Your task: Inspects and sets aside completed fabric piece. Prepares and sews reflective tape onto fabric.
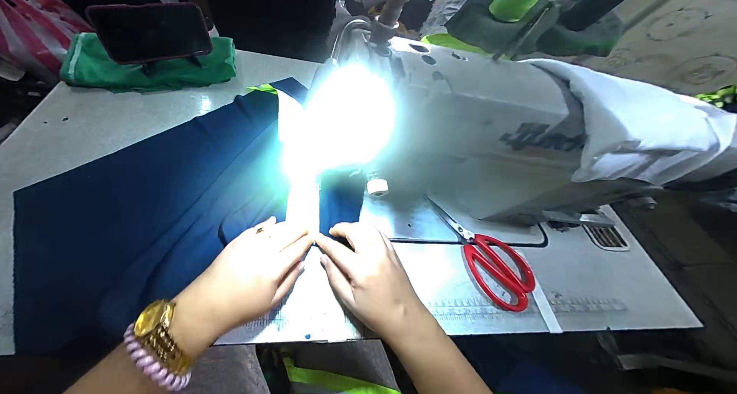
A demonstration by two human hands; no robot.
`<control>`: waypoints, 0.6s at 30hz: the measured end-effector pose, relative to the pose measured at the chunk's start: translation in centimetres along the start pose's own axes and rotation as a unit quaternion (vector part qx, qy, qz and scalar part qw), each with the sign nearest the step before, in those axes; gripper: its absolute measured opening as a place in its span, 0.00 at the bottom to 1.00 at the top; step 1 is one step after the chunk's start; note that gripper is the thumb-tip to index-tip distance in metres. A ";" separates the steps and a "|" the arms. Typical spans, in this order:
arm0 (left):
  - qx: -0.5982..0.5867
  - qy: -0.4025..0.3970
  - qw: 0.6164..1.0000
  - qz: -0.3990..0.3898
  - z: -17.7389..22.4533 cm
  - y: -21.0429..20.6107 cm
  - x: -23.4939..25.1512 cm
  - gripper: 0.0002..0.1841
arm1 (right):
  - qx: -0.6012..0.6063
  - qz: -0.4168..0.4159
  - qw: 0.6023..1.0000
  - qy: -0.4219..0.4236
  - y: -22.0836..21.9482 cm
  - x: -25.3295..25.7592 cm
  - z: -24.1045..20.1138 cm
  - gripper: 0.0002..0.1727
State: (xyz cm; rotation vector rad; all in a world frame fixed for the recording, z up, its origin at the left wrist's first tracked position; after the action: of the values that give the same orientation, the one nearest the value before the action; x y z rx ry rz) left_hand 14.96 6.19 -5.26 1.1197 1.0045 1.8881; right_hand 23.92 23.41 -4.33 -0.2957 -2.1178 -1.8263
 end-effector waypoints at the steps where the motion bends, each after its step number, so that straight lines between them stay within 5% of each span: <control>1: 0.000 0.005 1.000 -0.014 -0.6 0.1 0.8 0.23 | -0.007 -0.002 1.000 0.001 -0.1 0.8 0.4 0.18; 9: -0.031 0.014 0.999 -0.038 -5.4 0.0 5.8 0.23 | -0.020 -0.044 0.998 -0.030 -0.7 4.9 2.6 0.23; 18: -0.047 0.037 0.997 -0.037 -5.7 -0.1 6.0 0.23 | 0.022 0.043 0.995 -0.090 4.6 -4.0 4.3 0.22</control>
State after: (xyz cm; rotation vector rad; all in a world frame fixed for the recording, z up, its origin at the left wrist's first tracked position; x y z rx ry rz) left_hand 7.63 9.89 -5.09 0.9507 0.9734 1.9091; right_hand 28.79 28.57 -2.12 -0.5526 -2.2226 -1.7608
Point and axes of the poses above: each hand's wrist, its own x-axis towards the middle knuckle, its own y-axis out of the back of the hand, z = x × y, the point moved 3 cm from there along x, towards the middle knuckle, and after that the axes turned 5 degrees about -x, right-handed, at the moved point
